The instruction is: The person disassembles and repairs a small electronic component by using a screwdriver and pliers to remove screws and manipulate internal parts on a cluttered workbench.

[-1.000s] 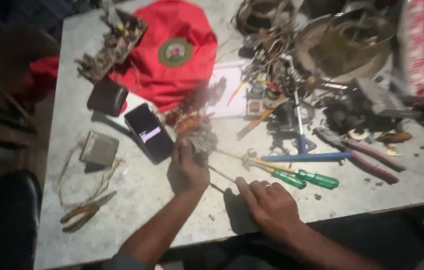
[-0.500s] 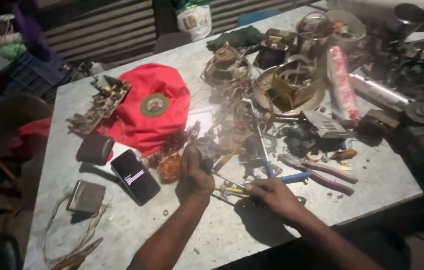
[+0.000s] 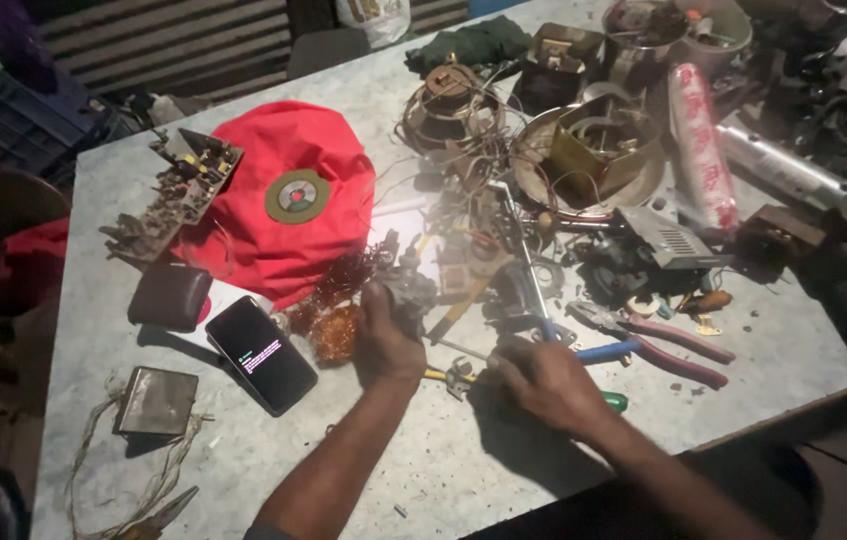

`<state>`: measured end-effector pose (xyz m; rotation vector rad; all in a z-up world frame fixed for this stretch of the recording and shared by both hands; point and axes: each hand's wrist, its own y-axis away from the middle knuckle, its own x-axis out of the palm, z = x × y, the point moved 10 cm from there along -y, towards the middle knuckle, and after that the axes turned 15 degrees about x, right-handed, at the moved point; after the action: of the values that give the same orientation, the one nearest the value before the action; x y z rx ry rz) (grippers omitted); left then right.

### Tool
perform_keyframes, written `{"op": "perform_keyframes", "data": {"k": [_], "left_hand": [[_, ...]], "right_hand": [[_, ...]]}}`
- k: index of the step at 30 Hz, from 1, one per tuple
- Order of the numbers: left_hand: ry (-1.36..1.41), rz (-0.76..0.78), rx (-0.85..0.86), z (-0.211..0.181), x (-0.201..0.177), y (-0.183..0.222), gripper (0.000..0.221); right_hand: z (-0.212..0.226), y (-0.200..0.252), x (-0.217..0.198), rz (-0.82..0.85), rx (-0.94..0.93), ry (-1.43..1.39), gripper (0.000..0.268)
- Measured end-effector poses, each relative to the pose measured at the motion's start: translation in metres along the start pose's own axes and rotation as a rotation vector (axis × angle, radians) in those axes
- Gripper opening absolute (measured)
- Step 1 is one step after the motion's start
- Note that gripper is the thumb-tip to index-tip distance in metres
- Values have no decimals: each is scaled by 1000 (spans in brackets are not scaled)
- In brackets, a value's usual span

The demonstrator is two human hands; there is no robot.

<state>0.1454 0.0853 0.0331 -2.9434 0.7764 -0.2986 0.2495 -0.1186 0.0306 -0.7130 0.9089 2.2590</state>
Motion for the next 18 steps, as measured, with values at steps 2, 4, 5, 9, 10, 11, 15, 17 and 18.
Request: {"op": "perform_keyframes", "data": {"k": [2,4,5,9,10,11,15,17,18], "left_hand": [[198,56,28,-9,13,-3,52],[395,110,54,-12,23,-5,55],[446,53,2,-3,21,-7,53],[502,79,64,1,21,-12,56],[505,80,66,-1,20,-12,56],[505,118,59,-4,21,-9,59],[687,182,81,-15,34,-10,68],[644,162,55,-12,31,-8,69],[600,141,29,-8,28,-8,70]], "right_hand": [[4,1,-7,-64,-100,-83,20],[7,6,-14,-128,-199,-166,22],[23,23,-24,-308,-397,-17,30],[51,60,-14,-583,-711,387,41],[53,61,-13,-586,-712,390,41],[47,51,-14,-520,-605,321,50],[-3,0,14,-158,-9,543,40],[2,2,6,-191,-106,471,30],[11,6,1,-223,-204,396,25]]}}
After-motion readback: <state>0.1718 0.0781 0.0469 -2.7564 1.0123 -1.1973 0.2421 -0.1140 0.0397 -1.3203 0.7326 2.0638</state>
